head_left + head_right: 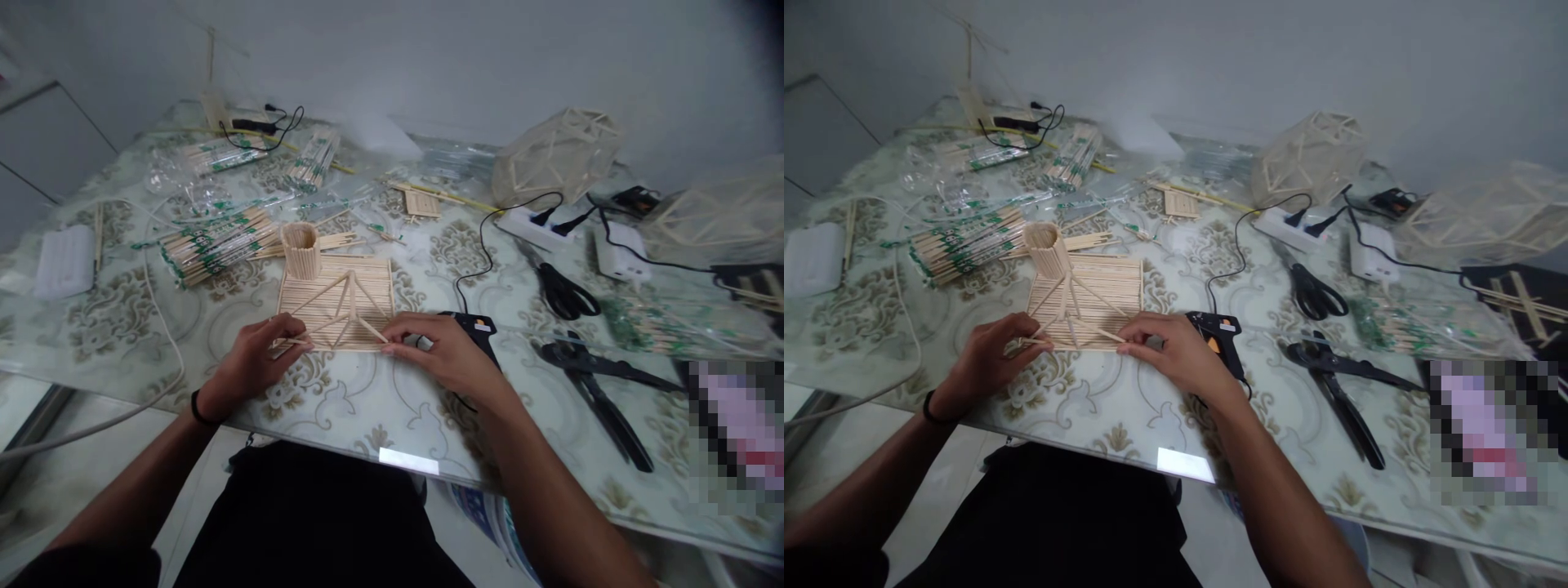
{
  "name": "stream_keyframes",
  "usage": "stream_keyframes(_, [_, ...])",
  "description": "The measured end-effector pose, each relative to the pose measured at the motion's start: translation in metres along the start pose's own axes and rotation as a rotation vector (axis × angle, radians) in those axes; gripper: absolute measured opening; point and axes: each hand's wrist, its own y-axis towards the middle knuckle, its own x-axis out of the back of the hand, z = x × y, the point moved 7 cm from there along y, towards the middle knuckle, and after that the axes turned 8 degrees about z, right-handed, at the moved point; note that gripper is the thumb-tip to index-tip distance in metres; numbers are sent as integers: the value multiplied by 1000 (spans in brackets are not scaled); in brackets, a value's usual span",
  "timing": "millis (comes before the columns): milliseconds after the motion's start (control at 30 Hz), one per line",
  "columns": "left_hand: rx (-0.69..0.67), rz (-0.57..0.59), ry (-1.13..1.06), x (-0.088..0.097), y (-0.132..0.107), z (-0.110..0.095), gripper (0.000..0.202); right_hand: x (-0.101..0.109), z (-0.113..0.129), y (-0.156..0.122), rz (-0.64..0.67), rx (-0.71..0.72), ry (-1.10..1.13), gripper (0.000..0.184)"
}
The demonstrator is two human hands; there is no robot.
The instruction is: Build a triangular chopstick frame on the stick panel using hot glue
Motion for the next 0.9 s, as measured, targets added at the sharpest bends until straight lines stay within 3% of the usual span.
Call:
stream_keyframes(267, [-18, -2, -6, 2, 0, -1, 12, 5, 3, -2, -82, 43, -40, 27])
stream_keyframes(900, [7, 36, -14, -1, 2, -4, 10, 2, 12, 0, -131, 136, -55, 30])
